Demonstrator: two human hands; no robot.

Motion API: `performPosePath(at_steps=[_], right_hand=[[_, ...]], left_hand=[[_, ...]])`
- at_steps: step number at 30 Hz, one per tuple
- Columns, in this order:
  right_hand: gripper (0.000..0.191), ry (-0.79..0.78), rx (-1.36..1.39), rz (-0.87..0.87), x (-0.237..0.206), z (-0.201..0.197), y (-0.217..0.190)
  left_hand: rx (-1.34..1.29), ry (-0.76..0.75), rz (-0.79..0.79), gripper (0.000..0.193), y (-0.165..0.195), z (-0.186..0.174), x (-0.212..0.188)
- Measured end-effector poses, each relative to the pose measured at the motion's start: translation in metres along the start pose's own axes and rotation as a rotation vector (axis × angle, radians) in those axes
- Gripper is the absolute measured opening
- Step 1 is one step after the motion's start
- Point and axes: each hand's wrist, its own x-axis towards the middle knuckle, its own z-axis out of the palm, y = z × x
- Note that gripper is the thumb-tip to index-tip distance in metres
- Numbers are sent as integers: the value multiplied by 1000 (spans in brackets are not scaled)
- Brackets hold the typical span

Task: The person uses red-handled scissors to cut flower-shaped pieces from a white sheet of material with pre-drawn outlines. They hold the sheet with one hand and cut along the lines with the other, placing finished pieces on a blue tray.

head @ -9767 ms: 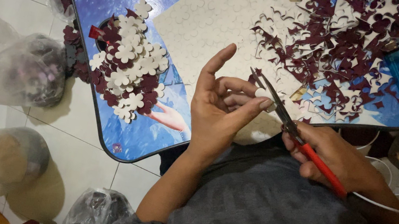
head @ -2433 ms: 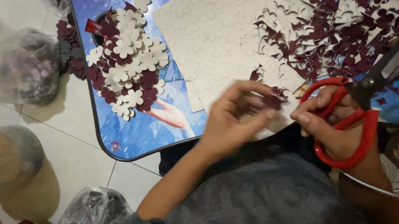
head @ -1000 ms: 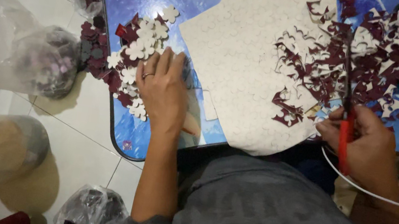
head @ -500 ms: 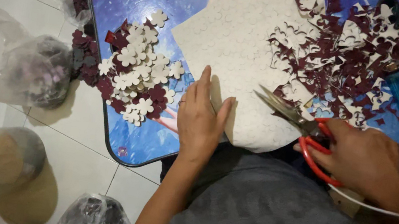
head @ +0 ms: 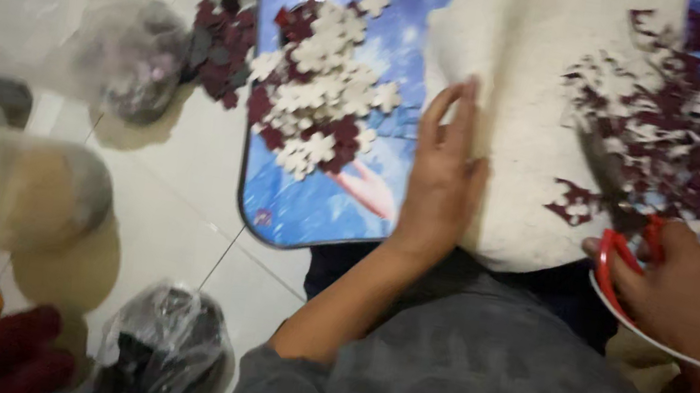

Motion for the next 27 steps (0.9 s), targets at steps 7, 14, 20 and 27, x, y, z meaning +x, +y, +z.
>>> performPosePath(at_steps=[7, 14, 20, 27], right_hand=[[56, 89, 239, -38, 17, 33, 12], [54, 29, 239, 44, 22, 46, 16], [42, -123, 24, -9, 25, 22, 12], [40, -257, 200, 172, 1, -22, 3]], left_hand=[[-562, 126, -71, 90, 9, 48, -7], [-212, -351, -256, 48, 26, 33, 25], [-565, 75, 52, 30, 51, -53, 78], [-665, 132, 220, 22, 82, -113, 96]])
